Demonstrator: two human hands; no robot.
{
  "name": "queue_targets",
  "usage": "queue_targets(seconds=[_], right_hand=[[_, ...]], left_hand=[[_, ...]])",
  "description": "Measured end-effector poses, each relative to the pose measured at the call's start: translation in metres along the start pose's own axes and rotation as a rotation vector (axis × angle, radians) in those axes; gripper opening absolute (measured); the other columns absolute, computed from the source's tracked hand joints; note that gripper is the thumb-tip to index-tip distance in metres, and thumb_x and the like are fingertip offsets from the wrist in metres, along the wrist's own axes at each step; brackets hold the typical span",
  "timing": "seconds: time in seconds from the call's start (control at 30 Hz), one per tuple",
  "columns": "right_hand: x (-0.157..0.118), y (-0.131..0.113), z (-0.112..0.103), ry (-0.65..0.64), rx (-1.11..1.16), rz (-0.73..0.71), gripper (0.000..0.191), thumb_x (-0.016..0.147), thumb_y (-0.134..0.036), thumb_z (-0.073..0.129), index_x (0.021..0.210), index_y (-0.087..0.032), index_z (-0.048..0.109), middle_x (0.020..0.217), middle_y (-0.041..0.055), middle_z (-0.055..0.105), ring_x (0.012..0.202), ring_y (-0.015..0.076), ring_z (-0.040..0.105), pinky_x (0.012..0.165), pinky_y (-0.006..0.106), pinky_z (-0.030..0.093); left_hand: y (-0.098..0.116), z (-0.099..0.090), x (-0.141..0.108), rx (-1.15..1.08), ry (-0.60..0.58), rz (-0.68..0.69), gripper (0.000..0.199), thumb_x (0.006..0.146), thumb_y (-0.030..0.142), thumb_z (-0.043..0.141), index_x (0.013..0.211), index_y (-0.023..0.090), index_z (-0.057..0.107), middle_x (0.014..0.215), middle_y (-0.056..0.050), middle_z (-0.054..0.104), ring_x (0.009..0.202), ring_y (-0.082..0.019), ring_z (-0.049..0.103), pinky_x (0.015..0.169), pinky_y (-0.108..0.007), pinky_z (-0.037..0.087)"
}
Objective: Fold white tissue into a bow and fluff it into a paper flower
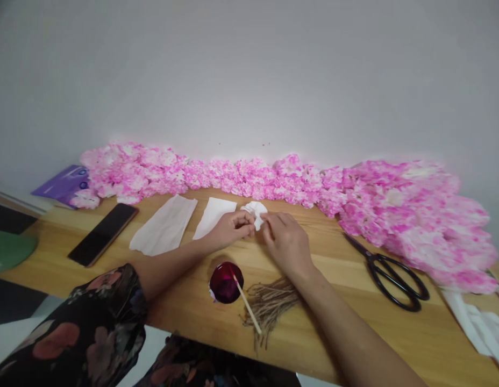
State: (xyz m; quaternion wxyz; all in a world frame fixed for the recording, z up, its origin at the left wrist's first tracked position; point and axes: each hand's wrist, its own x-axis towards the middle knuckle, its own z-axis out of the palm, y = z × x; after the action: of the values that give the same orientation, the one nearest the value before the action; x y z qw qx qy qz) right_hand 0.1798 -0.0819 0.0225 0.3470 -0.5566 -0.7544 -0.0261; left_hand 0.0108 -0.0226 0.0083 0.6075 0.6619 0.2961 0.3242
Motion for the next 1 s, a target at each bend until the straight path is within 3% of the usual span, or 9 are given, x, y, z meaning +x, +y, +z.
queue_targets(seconds=[0.2,0.53,0.77,1.0], right_hand=[[-0.001,0.006,0.003,-0.048,0.181,0.138,0.022,0.085,-0.019,0.049,0.097,-0.020,0.067,0.087,0.0058,0.069,0.073,0.0200,0.062,0.067,0.032,0.048],[-0.003,0.003,0.002,-0.064,0.170,0.048,0.024,0.085,-0.016,0.048,0.100,-0.020,0.066,0.091,0.0066,0.068,0.081,0.0212,0.062,0.072,0.033,0.048],[-0.003,0.003,0.000,-0.043,0.121,0.031,0.022,0.088,-0.017,0.048,0.100,-0.019,0.066,0.090,0.0077,0.068,0.082,0.0223,0.062,0.073,0.035,0.049],[-0.001,-0.004,-0.001,0.064,0.015,-0.126,0.019,0.090,-0.027,0.055,0.103,-0.016,0.064,0.093,0.0106,0.067,0.089,0.0237,0.061,0.076,0.035,0.049]], left_hand=[[0.000,-0.002,0.000,0.079,-0.006,0.005,0.006,0.077,0.018,0.054,0.073,0.015,0.052,0.067,0.001,0.058,0.063,-0.008,0.054,0.060,-0.019,0.042],[0.007,-0.002,0.000,0.110,-0.005,0.005,0.025,0.085,0.037,0.053,0.072,0.015,0.053,0.065,0.001,0.056,0.058,-0.008,0.052,0.058,-0.020,0.042],[0.003,-0.003,0.000,0.145,-0.007,0.001,0.024,0.086,0.029,0.049,0.068,0.014,0.054,0.064,0.000,0.059,0.057,-0.008,0.054,0.058,-0.019,0.043],[0.003,-0.003,-0.001,0.169,-0.005,0.065,0.020,0.082,0.024,0.050,0.067,0.013,0.058,0.061,0.002,0.056,0.057,-0.008,0.052,0.056,-0.018,0.040]])
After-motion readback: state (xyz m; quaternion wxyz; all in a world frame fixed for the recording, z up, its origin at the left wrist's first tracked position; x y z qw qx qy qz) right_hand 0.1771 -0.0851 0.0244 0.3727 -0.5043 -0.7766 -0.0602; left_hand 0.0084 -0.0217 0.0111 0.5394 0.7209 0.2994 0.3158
